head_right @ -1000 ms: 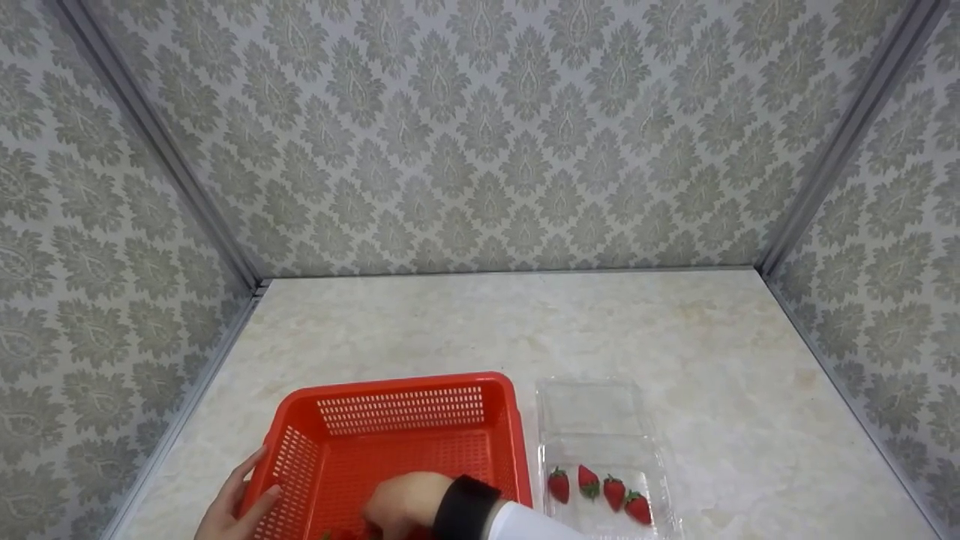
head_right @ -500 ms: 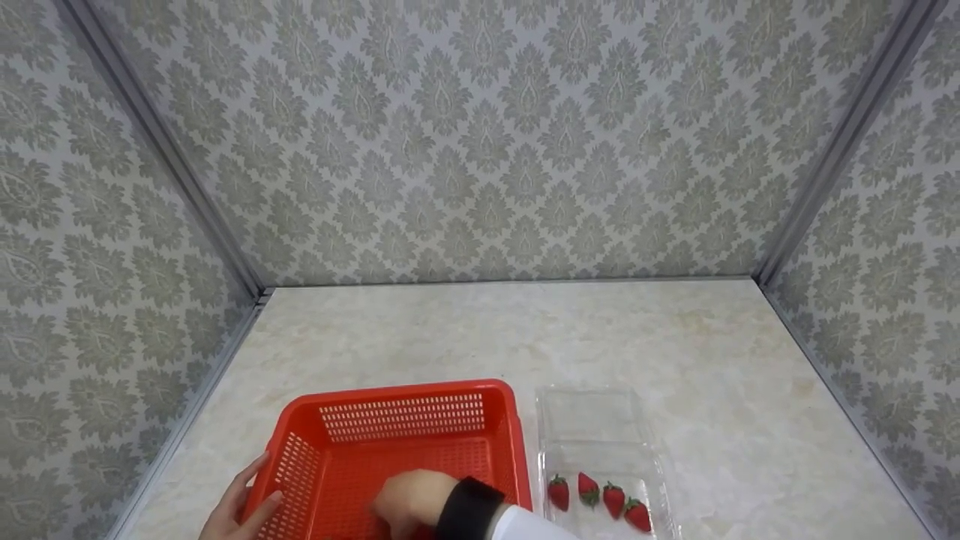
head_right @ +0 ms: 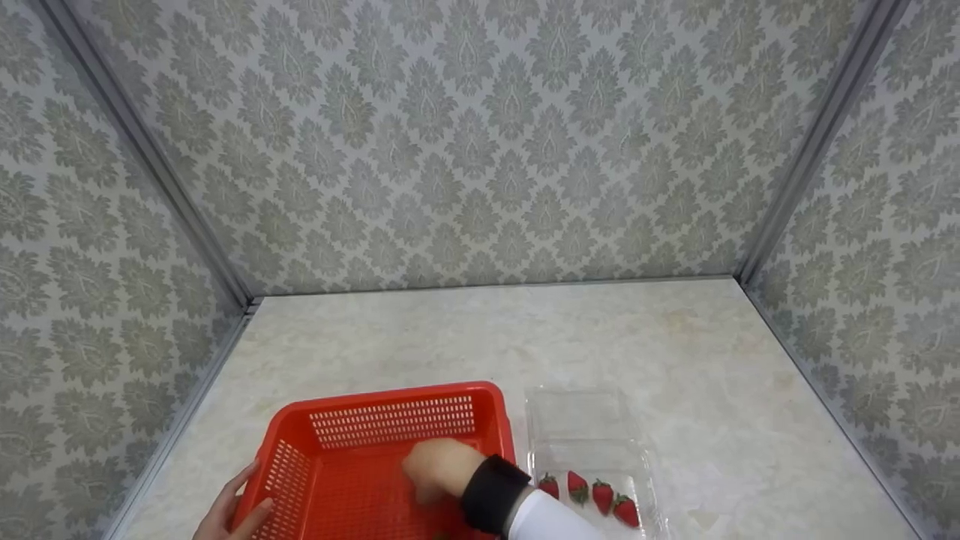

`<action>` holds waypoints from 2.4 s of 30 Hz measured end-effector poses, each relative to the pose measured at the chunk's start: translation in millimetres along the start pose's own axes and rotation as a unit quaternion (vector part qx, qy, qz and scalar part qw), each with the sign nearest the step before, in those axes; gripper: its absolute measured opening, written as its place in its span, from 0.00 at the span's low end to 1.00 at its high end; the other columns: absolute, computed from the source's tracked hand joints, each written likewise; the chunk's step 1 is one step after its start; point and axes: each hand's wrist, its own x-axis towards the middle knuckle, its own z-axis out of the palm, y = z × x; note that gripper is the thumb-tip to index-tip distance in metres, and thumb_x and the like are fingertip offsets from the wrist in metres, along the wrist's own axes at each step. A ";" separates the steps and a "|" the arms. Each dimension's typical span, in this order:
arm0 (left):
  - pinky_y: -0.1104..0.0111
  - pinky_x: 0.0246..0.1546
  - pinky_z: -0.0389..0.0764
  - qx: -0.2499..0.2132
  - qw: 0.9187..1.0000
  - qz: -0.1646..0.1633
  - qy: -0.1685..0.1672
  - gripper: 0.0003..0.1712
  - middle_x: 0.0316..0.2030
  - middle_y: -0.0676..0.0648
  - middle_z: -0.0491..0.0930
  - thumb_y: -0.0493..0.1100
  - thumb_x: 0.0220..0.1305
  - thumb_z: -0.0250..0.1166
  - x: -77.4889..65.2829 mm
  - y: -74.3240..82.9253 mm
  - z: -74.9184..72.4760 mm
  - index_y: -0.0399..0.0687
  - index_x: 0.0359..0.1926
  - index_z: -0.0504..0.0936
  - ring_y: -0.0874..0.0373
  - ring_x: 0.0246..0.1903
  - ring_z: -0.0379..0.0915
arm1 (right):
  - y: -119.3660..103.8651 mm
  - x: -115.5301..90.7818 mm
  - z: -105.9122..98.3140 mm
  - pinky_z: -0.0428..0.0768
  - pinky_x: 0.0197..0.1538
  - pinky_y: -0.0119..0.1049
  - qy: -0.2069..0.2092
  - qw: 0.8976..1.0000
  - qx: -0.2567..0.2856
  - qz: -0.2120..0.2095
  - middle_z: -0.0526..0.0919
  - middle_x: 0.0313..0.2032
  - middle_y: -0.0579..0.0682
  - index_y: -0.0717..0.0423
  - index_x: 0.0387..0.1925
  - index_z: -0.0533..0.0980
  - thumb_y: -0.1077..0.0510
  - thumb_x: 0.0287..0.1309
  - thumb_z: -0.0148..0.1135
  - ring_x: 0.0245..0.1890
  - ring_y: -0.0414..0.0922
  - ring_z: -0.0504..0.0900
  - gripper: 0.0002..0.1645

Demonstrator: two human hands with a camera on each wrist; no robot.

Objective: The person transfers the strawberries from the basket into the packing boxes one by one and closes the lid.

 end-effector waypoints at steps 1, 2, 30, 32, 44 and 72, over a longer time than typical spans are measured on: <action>0.57 0.31 0.83 -0.002 1.000 -0.002 0.001 0.48 0.49 0.38 0.72 0.61 0.57 0.63 1.0 -0.4 -0.1 0.53 0.71 0.50 0.51 0.37 0.78 | 2.9 -4.0 -4.3 0.70 0.23 0.28 0.014 1.000 -0.002 -0.002 0.70 0.19 0.38 0.44 0.24 0.71 0.61 0.44 0.67 0.20 0.37 0.69 0.12; 0.57 0.30 0.83 -0.005 1.000 -0.002 0.001 0.48 0.49 0.38 0.72 0.61 0.57 0.63 2.0 -0.8 -0.5 0.52 0.71 0.50 0.51 0.37 0.78 | 5.6 -8.6 -9.0 0.69 0.23 0.28 0.029 1.000 -0.001 -0.001 0.70 0.19 0.38 0.45 0.24 0.70 0.61 0.45 0.66 0.20 0.37 0.69 0.12; 0.55 0.31 0.83 -0.064 0.998 -0.005 0.001 0.54 0.49 0.35 0.71 0.63 0.49 0.67 9.8 -7.3 2.9 0.51 0.71 0.52 0.48 0.37 0.79 | 83.9 -135.9 -38.6 0.66 0.24 0.31 0.182 0.979 0.030 0.081 0.65 0.22 0.40 0.50 0.27 0.68 0.65 0.43 0.62 0.21 0.38 0.63 0.11; 0.55 0.31 0.83 -0.058 0.998 -0.004 0.002 0.54 0.49 0.35 0.72 0.64 0.49 0.67 8.5 -6.3 2.1 0.51 0.71 0.51 0.49 0.37 0.79 | 90.5 -141.3 -30.2 0.66 0.24 0.31 0.180 0.979 0.037 0.087 0.65 0.21 0.39 0.49 0.26 0.68 0.65 0.42 0.61 0.21 0.38 0.63 0.11; 0.55 0.31 0.83 -0.038 0.999 -0.016 0.001 0.53 0.50 0.36 0.71 0.64 0.52 0.65 5.5 -3.1 0.6 0.52 0.72 0.49 0.49 0.38 0.78 | 111.7 -162.4 18.4 0.70 0.22 0.33 0.123 0.970 0.166 0.125 0.69 0.21 0.41 0.49 0.29 0.71 0.62 0.43 0.64 0.19 0.39 0.68 0.11; 0.57 0.30 0.83 -0.019 1.000 -0.009 0.007 0.47 0.50 0.35 0.71 0.60 0.57 0.63 1.7 2.8 1.8 0.53 0.71 0.51 0.49 0.37 0.79 | 110.4 -163.8 53.5 0.68 0.21 0.30 0.140 0.967 0.190 0.098 0.71 0.18 0.38 0.47 0.27 0.74 0.62 0.39 0.68 0.19 0.35 0.68 0.13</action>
